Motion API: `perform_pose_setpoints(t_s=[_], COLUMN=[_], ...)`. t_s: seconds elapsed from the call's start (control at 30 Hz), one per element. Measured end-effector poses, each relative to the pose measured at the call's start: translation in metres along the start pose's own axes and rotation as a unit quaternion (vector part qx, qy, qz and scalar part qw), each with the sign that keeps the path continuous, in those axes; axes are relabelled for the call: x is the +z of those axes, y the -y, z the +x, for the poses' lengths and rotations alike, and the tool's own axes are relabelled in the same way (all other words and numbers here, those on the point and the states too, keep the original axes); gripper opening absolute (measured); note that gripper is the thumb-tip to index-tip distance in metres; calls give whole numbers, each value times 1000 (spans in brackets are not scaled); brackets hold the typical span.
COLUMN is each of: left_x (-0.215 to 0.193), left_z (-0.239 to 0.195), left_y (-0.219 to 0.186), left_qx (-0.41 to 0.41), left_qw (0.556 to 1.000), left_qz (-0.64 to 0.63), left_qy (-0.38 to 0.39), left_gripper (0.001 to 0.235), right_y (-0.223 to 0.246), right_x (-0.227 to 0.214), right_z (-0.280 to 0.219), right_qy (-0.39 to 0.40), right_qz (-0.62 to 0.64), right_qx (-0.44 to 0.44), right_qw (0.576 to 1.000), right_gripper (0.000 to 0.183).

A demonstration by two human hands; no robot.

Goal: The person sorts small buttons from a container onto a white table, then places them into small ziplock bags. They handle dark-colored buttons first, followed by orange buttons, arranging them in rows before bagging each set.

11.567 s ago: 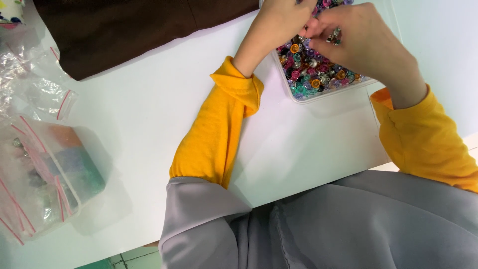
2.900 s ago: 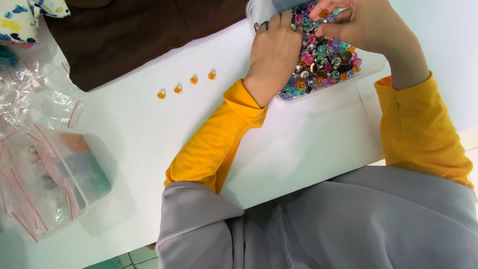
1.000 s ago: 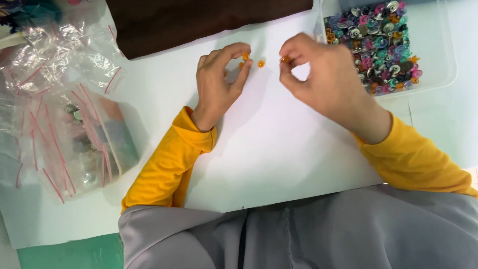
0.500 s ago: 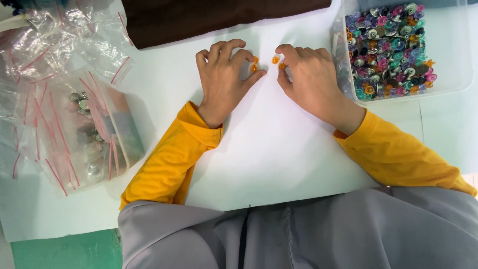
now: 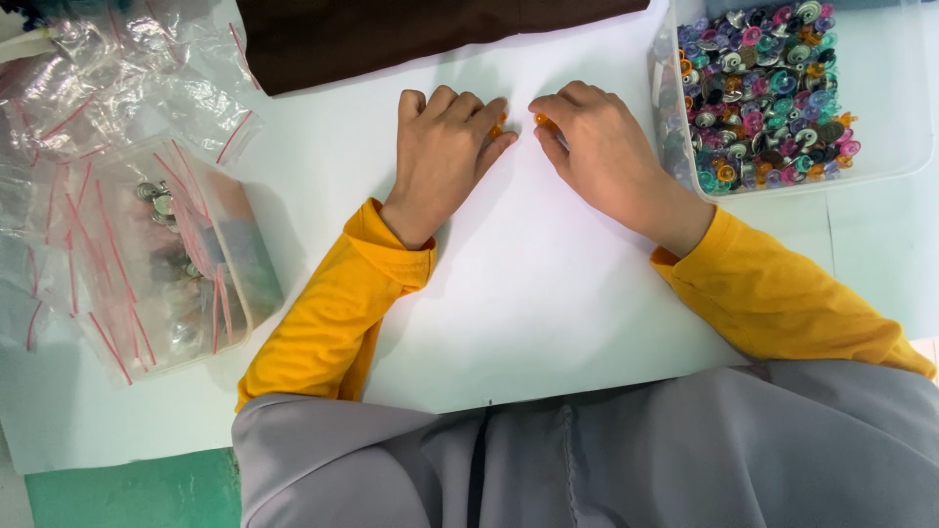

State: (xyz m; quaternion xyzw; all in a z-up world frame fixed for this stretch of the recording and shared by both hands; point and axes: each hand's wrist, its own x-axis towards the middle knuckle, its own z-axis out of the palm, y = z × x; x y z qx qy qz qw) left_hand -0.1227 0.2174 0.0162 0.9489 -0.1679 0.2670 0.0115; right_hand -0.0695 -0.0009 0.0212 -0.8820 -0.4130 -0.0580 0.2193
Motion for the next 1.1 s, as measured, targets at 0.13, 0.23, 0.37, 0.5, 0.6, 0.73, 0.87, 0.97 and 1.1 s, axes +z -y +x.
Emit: perform_pose_setpoints(t_s=[0.13, 0.23, 0.37, 0.5, 0.6, 0.73, 0.87, 0.97, 1.1], left_x=[7, 7, 6, 6, 4, 1, -2, -11, -36], left_z=[-2, -1, 0, 2, 2, 2, 3, 6, 23], left_y=[0, -1, -6, -9, -11, -12, -13, -15, -27], left_qx=[9, 7, 5, 9, 10, 7, 7, 1, -16], left_qw=[999, 999, 999, 998, 999, 999, 999, 999, 995], left_qz=[-25, -31, -19, -8, -4, -5, 10, 19, -29], left_qy=[-20, -35, -40, -55, -53, -45, -47, -44, -96], left_gripper=[19, 20, 19, 20, 21, 21, 22, 27, 33], right_y=[-4, -6, -1, -1, -1, 0, 5, 19, 48], right_x=[0, 3, -2, -1, -1, 0, -5, -24, -83], right_z=[2, 1, 2, 1, 0, 0, -2, -8, -17], right_qy=[-16, -16, -12, -12, -9, -8, -2, -15, -41], right_qz=[0, -13, -4, -6, -1, -5, -7, -27, -24], right_qx=[2, 1, -1, 8, 17, 19, 28, 5, -23], right_qw=[1000, 1000, 1000, 1000, 1000, 1000, 1000, 1000, 999], right_gripper=[17, 16, 17, 16, 14, 15, 23, 30, 29])
